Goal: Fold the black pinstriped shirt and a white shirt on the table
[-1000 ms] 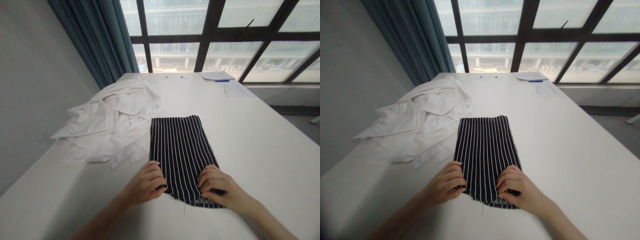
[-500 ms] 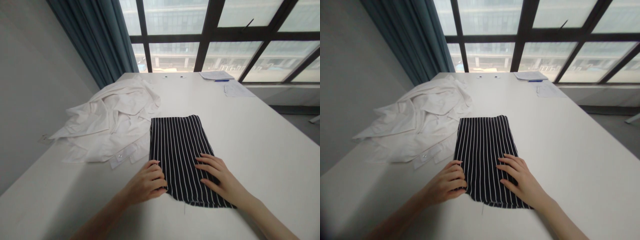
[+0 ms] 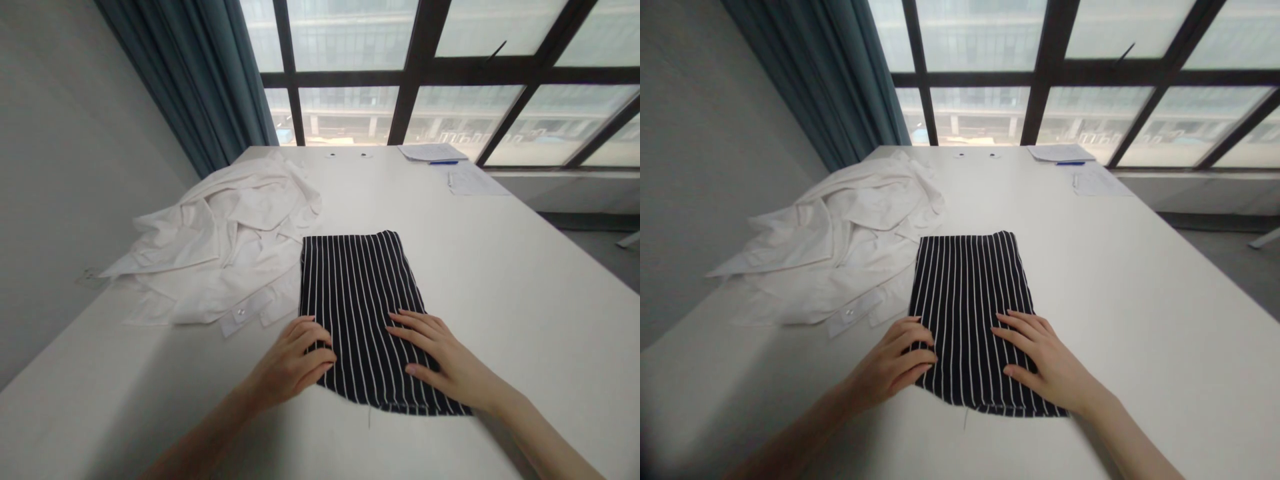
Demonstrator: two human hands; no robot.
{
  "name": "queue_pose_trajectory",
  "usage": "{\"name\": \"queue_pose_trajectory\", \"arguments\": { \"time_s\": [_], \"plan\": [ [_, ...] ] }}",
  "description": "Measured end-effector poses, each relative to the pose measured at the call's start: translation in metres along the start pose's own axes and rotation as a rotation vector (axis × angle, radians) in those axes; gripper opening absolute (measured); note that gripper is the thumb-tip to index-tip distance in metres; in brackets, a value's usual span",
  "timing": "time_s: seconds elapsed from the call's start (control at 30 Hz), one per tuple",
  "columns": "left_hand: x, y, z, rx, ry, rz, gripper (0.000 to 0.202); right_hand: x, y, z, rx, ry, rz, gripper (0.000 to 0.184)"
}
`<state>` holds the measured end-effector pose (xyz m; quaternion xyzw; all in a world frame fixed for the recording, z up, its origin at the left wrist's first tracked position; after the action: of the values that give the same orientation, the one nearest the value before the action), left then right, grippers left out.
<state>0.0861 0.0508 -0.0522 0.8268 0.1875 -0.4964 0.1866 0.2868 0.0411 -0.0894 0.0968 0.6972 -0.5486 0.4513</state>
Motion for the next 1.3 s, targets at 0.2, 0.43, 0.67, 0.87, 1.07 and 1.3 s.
{"name": "queue_pose_trajectory", "arguments": {
  "time_s": [0.2, 0.43, 0.67, 0.87, 1.07, 1.3],
  "plan": [
    [0.025, -0.009, 0.004, -0.056, -0.26, -0.137, 0.059, -0.005, -0.009, -0.001, -0.013, -0.015, -0.02, 0.048],
    [0.001, -0.006, 0.0, -0.048, -0.13, -0.155, 0.027, -0.009, -0.033, -0.001, -0.083, -0.067, -0.135, 0.033],
    [-0.009, 0.028, -0.017, 0.091, -0.102, -0.158, 0.023, -0.02, -0.023, -0.011, -0.073, 0.161, 0.016, 0.032],
    [0.018, 0.086, -0.037, 0.444, -0.099, -0.062, 0.027, -0.036, 0.0, -0.042, -0.092, 0.373, 0.212, 0.041],
    [0.052, 0.093, -0.049, 0.471, -0.281, -0.008, 0.055, -0.043, 0.042, -0.082, 0.045, 0.361, 0.376, 0.048],
    [0.054, 0.091, -0.046, 0.457, -0.316, 0.023, 0.053, -0.044, 0.07, -0.11, 0.123, 0.277, 0.452, 0.051]
  ]
}}
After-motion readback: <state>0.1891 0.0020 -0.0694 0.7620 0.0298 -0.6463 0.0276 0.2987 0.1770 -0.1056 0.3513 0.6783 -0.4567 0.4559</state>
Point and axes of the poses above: each hand's wrist, its own z-axis away from the middle knuckle, its own x-axis out of the palm, y = z × x, the point moved 10 cm from there along -z, towards the middle knuckle, and after that the axes turned 15 degrees about -z, right-handed, at the moved point
